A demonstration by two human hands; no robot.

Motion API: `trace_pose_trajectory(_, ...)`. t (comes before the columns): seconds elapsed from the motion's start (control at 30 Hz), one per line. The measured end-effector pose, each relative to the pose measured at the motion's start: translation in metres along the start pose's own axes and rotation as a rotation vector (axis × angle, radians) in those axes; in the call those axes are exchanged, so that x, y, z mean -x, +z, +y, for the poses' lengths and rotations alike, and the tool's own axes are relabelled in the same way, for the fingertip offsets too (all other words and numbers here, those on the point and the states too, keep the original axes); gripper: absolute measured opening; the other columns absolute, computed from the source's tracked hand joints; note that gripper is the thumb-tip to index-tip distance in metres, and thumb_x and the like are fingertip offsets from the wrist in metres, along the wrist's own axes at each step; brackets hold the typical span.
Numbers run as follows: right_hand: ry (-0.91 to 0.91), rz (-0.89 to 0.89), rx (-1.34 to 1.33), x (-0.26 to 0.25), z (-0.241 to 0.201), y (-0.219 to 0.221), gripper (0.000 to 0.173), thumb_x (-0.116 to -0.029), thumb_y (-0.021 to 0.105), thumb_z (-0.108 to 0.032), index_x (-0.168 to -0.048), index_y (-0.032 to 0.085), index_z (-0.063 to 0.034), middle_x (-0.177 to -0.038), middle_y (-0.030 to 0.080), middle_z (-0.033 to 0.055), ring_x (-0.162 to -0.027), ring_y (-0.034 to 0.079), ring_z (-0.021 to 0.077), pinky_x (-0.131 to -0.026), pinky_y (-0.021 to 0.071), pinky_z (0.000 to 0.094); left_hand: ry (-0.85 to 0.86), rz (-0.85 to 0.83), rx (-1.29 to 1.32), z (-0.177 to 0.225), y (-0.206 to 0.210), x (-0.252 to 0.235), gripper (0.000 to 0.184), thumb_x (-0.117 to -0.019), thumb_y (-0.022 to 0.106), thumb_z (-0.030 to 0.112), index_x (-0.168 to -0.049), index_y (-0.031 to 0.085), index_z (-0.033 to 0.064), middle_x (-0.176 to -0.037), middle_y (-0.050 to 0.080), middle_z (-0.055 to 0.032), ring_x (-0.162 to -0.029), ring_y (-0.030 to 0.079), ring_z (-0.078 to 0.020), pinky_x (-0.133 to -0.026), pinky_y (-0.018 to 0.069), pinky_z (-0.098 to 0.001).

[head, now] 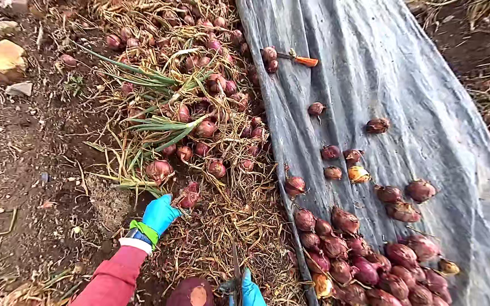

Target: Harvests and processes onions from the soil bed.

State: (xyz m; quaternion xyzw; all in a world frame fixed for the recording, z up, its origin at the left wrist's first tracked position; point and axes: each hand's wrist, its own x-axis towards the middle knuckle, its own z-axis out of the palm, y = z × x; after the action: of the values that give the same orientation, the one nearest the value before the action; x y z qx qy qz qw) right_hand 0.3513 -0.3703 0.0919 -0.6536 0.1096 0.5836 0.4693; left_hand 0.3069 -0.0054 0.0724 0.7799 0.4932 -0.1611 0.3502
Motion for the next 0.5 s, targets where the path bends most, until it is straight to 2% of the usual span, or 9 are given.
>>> trace_pose_trajectory(0.03, -0.024, -0.063, -0.008, -0.006, -0.003, 0.002, 0.090, -0.1041, 0.005, -0.065, -0.110, 0.068, -0.0016, -0.063, 0.061, 0.0116, -0.049, 0.058, 0.0226, -0.047, 0.0543, 0.0413, 0.110, -0.038, 0.004, 0.011, -0.005, 0.027, 0.054, -0.0724, 0.092, 0.037, -0.119, 0.074, 0.0167, -0.105, 0.077, -0.0089, -0.102, 0.073, -0.0278, -0.093, 0.0565, -0.0596)
trace_pose_trajectory(0.07, -0.078, -0.129, -0.027, -0.009, -0.005, 0.004, 0.090, -0.1016, 0.011, -0.071, -0.111, 0.068, -0.0016, -0.064, 0.061, 0.0107, -0.048, 0.058, 0.0215, -0.046, 0.0546, 0.0397, 0.216, -0.093, -0.033, 0.022, -0.009, 0.055, 0.053, -0.0713, 0.091, 0.042, -0.117, 0.075, 0.0205, -0.104, 0.077, -0.0046, -0.101, 0.073, -0.0231, -0.092, 0.0578, -0.0562)
trace_pose_trajectory(0.1, -0.149, -0.177, -0.038, -0.007, -0.011, 0.007, 0.090, -0.0970, 0.021, -0.078, -0.109, 0.068, -0.0023, -0.063, 0.061, 0.0088, -0.047, 0.058, 0.0198, -0.045, 0.0546, 0.0378, 0.312, -0.171, -0.112, 0.037, -0.013, 0.084, 0.054, -0.0719, 0.087, 0.050, -0.116, 0.075, 0.0214, -0.104, 0.077, -0.0037, -0.101, 0.073, -0.0228, -0.091, 0.0576, -0.0556)
trace_pose_trajectory(0.17, -0.335, -0.192, -0.044, 0.010, -0.034, 0.013, 0.090, -0.0845, 0.038, -0.090, -0.097, 0.067, -0.0057, -0.062, 0.062, 0.0047, -0.046, 0.059, 0.0171, -0.044, 0.0544, 0.0351, 0.471, -0.368, -0.303, 0.064, -0.018, 0.130, 0.064, -0.0750, 0.079, 0.064, -0.116, 0.072, 0.0151, -0.104, 0.076, -0.0106, -0.101, 0.072, -0.0314, -0.088, 0.0560, -0.0611)
trace_pose_trajectory(0.2, -0.422, -0.159, -0.007, 0.021, -0.044, 0.014, 0.088, -0.0843, 0.035, -0.091, -0.091, 0.065, -0.0080, -0.062, 0.062, 0.0033, -0.046, 0.059, 0.0163, -0.044, 0.0546, 0.0348, 0.524, -0.468, -0.386, 0.073, -0.018, 0.148, 0.067, -0.0767, 0.076, 0.067, -0.114, 0.071, 0.0112, -0.102, 0.075, -0.0143, -0.100, 0.072, -0.0358, -0.087, 0.0549, -0.0641)
trace_pose_trajectory(0.23, -0.466, -0.113, 0.088, 0.033, -0.052, 0.011, 0.085, -0.0899, 0.028, -0.087, -0.089, 0.064, -0.0097, -0.062, 0.062, 0.0019, -0.048, 0.060, 0.0150, -0.046, 0.0549, 0.0343, 0.559, -0.534, -0.451, 0.079, -0.018, 0.160, 0.069, -0.0777, 0.074, 0.068, -0.112, 0.070, 0.0086, -0.099, 0.074, -0.0166, -0.097, 0.071, -0.0385, -0.084, 0.0546, -0.0657)
trace_pose_trajectory(0.3, -0.429, -0.095, 0.286, 0.050, -0.057, -0.002, 0.082, -0.0971, 0.023, -0.079, -0.077, 0.066, -0.0113, -0.058, 0.060, 0.0028, -0.047, 0.057, 0.0163, -0.046, 0.0515, 0.0363, 0.601, -0.564, -0.576, 0.086, -0.027, 0.172, 0.065, -0.0792, 0.074, 0.067, -0.107, 0.069, 0.0090, -0.096, 0.073, -0.0160, -0.094, 0.071, -0.0387, -0.081, 0.0544, -0.0663)
trace_pose_trajectory(0.37, -0.416, -0.148, 0.295, 0.062, -0.051, -0.019, 0.085, -0.0977, 0.023, -0.078, -0.082, 0.072, -0.0101, -0.056, 0.059, 0.0049, -0.044, 0.055, 0.0174, -0.044, 0.0502, 0.0368, 0.625, -0.512, -0.617, 0.101, -0.034, 0.187, 0.058, -0.0816, 0.075, 0.061, -0.108, 0.069, 0.0097, -0.098, 0.073, -0.0154, -0.095, 0.070, -0.0382, -0.082, 0.0534, -0.0661)
trace_pose_trajectory(0.5, -0.562, -0.128, -0.001, 0.090, -0.040, -0.041, 0.089, -0.0956, 0.022, -0.082, -0.087, 0.069, -0.0067, -0.053, 0.055, 0.0056, -0.040, 0.052, 0.0180, -0.038, 0.0489, 0.0369, 0.612, -0.354, -0.411, 0.118, -0.014, 0.218, 0.056, -0.0797, 0.078, 0.060, -0.106, 0.071, 0.0104, -0.096, 0.073, -0.0129, -0.096, 0.071, -0.0338, -0.086, 0.0544, -0.0620)
